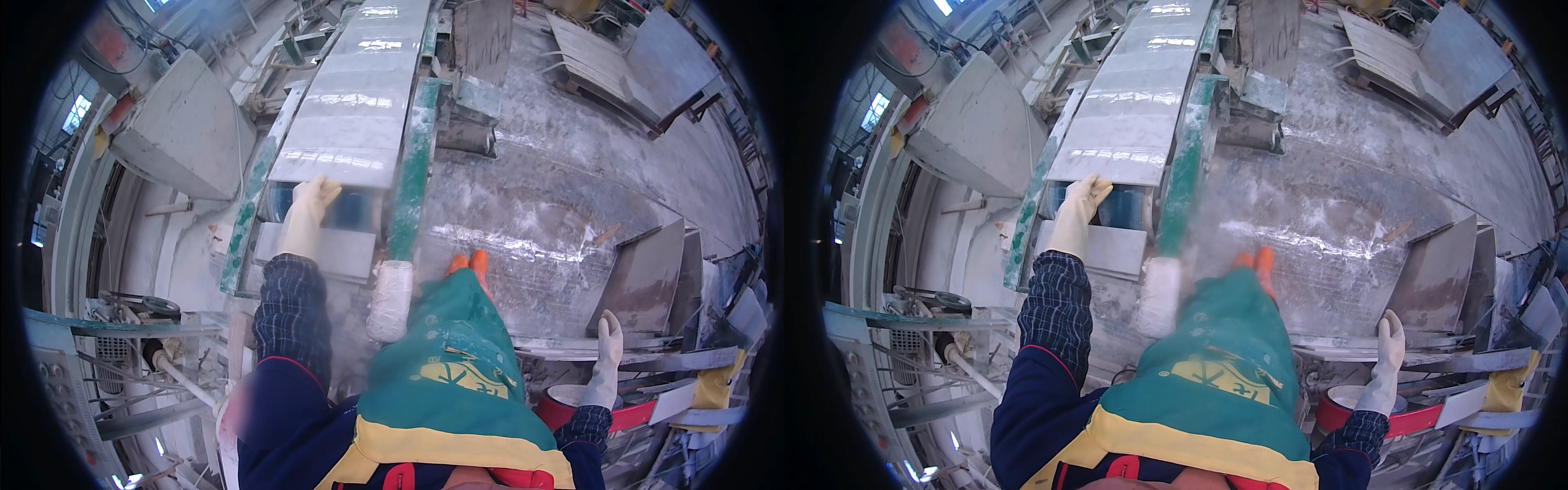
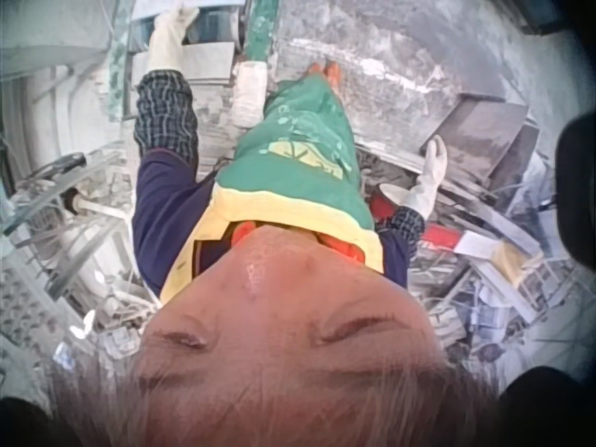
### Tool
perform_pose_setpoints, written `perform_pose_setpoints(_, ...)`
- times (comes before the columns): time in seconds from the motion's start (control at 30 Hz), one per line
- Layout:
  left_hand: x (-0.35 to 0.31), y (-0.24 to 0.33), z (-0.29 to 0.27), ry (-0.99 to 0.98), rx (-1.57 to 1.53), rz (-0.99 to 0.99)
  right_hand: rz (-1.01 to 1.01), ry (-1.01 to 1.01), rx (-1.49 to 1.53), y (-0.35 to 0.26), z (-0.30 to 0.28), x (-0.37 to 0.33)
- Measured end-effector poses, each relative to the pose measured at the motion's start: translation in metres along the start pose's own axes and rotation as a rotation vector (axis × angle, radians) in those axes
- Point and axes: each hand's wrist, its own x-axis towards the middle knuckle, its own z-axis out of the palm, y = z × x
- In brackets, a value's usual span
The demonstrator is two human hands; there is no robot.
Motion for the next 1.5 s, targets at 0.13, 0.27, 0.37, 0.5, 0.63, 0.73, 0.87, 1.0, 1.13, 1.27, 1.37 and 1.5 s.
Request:
perform_pose_setpoints(0.13,-0.006,-0.003,-0.013,-0.217,-0.393,-0.169,-0.044,0.012,-0.066,0.007,-0.012,0.005)
perform_pose_setpoints(0.27,-0.061,-0.02,-0.001,-0.113,-0.292,0.208,-0.186,0.061,-0.206,0.018,-0.069,0.017)
perform_pose_setpoints(0.37,-0.1,-0.032,0.034,-0.16,0.09,0.47,-0.248,0.491,-0.348,0.038,-0.133,0.015)
perform_pose_setpoints(0.5,-0.131,-0.05,0.071,-0.467,0.864,1.136,-0.227,0.886,-0.9,0.075,-0.237,-0.007)
perform_pose_setpoints(0.63,-0.124,-0.067,0.117,-0.827,1.002,1.344,0.265,0.898,-1.331,0.133,-0.29,-0.042)
perform_pose_setpoints(0.73,-0.116,-0.083,0.133,-0.717,1.183,1.499,0.231,0.889,-1.21,0.16,-0.285,-0.051)
perform_pose_setpoints(0.87,-0.108,-0.087,0.134,-0.699,1.224,1.436,0.125,1.029,-1.032,0.139,-0.27,-0.064)
perform_pose_setpoints(1.0,-0.108,-0.089,0.131,-0.674,1.312,1.414,0.48,1.001,-1.086,0.095,-0.269,-0.053)
perform_pose_setpoints(1.13,-0.109,-0.087,0.135,-0.675,1.405,1.393,0.592,1.055,-1.056,0.101,-0.271,-0.042)
perform_pose_setpoints(1.27,-0.111,-0.085,0.137,-0.686,1.463,1.359,0.524,0.957,-1.032,0.132,-0.284,-0.042)
perform_pose_setpoints(1.37,-0.113,-0.084,0.136,-0.671,1.472,1.387,0.494,0.959,-1.012,0.145,-0.287,-0.044)
perform_pose_setpoints(1.5,-0.116,-0.085,0.135,-0.65,1.452,1.4,0.502,0.988,-1.043,0.146,-0.282,-0.045)
